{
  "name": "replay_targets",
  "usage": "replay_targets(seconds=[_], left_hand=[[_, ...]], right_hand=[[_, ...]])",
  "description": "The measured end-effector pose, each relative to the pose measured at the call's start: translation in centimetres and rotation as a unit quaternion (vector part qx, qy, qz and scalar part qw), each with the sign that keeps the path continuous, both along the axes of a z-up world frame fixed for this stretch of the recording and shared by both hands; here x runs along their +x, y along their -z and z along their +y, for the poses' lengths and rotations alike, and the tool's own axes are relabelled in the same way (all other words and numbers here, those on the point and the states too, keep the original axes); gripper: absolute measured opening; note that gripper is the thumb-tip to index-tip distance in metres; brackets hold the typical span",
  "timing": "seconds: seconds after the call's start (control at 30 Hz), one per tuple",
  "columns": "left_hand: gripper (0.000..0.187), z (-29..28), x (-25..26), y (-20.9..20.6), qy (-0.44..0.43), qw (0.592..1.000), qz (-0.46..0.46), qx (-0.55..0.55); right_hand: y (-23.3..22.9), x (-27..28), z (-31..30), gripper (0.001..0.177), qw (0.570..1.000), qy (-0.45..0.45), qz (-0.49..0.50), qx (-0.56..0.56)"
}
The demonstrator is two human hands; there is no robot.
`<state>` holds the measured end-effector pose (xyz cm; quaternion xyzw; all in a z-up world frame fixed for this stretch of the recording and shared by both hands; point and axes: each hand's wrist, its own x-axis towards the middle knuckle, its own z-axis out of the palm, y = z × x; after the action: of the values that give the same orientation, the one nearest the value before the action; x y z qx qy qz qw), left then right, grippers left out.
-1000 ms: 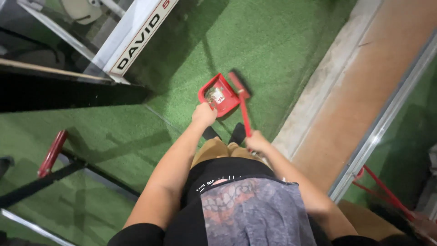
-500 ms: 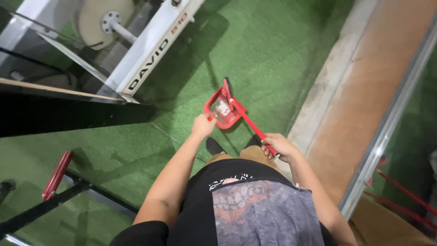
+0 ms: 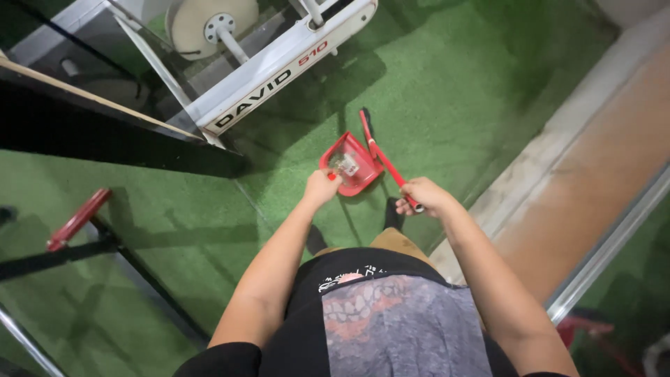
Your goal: Sweeping debris from a gym floor into a handheld dustpan using a broom.
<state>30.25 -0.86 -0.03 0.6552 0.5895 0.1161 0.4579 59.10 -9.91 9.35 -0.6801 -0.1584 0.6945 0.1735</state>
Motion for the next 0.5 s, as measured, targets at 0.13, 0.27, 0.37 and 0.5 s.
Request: replay_targets(seconds=[0.13, 0.27, 0.37, 0.5], left_hand=[[0.043, 0.4, 4.9, 0.3, -0.038, 0.999, 0.010, -0.020], [0.046, 0.0, 8.0, 2.3, -0.092, 0.995, 0.013, 0.037], [0.053, -0.2, 10.4, -2.8, -0.133, 0.987, 0.088, 0.000], [0.066, -1.1, 11.8, -3.8, -0.136, 0.966, 0.221, 0.006]], right_hand=[[3.6, 5.2, 2.3, 0.019, 0.998, -0.030, 0.036, 0.040], [6.9, 8.4, 4.3, 0.018, 0.995, -0.090, 0.044, 0.014], [8.9, 10.8, 5.6, 0.019, 0.989, -0.138, 0.049, 0.006], [9.3, 12.3, 7.4, 0.019, 0.984, -0.170, 0.049, -0.033]])
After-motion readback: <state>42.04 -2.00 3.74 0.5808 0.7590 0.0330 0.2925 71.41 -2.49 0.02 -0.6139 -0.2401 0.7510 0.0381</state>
